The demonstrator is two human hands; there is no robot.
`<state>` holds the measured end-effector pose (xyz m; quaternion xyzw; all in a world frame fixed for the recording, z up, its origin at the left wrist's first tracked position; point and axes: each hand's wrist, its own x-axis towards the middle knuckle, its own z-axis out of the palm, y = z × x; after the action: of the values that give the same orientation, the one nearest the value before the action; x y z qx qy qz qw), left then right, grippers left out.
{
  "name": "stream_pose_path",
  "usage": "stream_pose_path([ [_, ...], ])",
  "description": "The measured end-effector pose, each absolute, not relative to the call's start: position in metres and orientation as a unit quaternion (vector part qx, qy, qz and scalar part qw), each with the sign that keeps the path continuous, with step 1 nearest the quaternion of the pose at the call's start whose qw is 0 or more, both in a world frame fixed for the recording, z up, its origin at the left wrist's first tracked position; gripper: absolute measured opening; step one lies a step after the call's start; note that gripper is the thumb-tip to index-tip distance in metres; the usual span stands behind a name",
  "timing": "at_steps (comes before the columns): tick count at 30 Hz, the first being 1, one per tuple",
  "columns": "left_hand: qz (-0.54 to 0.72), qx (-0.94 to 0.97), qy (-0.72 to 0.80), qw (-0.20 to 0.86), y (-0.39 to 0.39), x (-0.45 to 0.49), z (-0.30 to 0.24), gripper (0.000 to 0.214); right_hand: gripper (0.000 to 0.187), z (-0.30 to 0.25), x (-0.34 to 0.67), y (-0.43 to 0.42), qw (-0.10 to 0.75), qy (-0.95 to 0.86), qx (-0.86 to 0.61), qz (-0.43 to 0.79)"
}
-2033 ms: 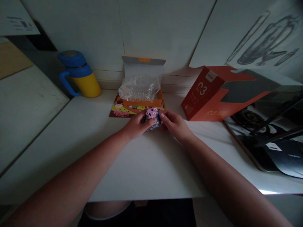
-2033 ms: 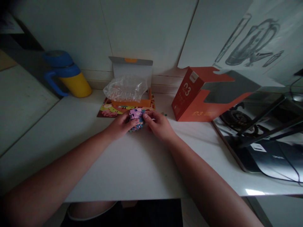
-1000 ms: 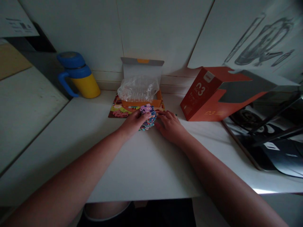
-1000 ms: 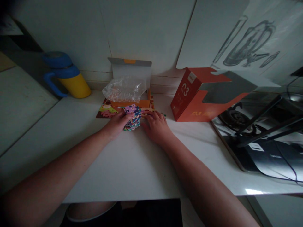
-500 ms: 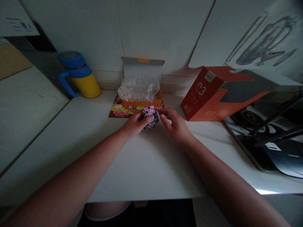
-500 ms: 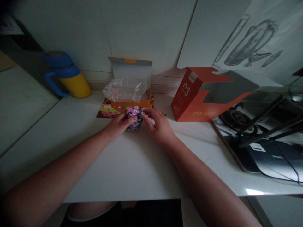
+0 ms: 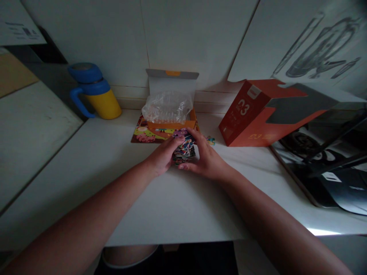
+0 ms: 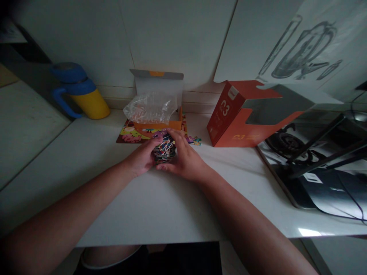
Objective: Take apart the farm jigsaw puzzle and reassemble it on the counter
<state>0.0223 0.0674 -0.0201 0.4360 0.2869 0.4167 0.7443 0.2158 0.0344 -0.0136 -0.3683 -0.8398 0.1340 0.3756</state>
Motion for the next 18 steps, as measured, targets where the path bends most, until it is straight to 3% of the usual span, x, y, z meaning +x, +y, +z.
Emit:
stream_pose_path([
  [6,0.417,0.449,0.297,0.732,0.0644,0.0248,-0.0214,0.044,0.093,-0.0151,0.2141,0.0365,0.371,-0.837,-0.377,0.142],
  [18,0.434,0.498,0.305,0.686,0.0624,0.0293,-0.0233,0.038,0.087,-0.0112,0.2201,0.037,0.361,-0.825,-0.401,0.167],
])
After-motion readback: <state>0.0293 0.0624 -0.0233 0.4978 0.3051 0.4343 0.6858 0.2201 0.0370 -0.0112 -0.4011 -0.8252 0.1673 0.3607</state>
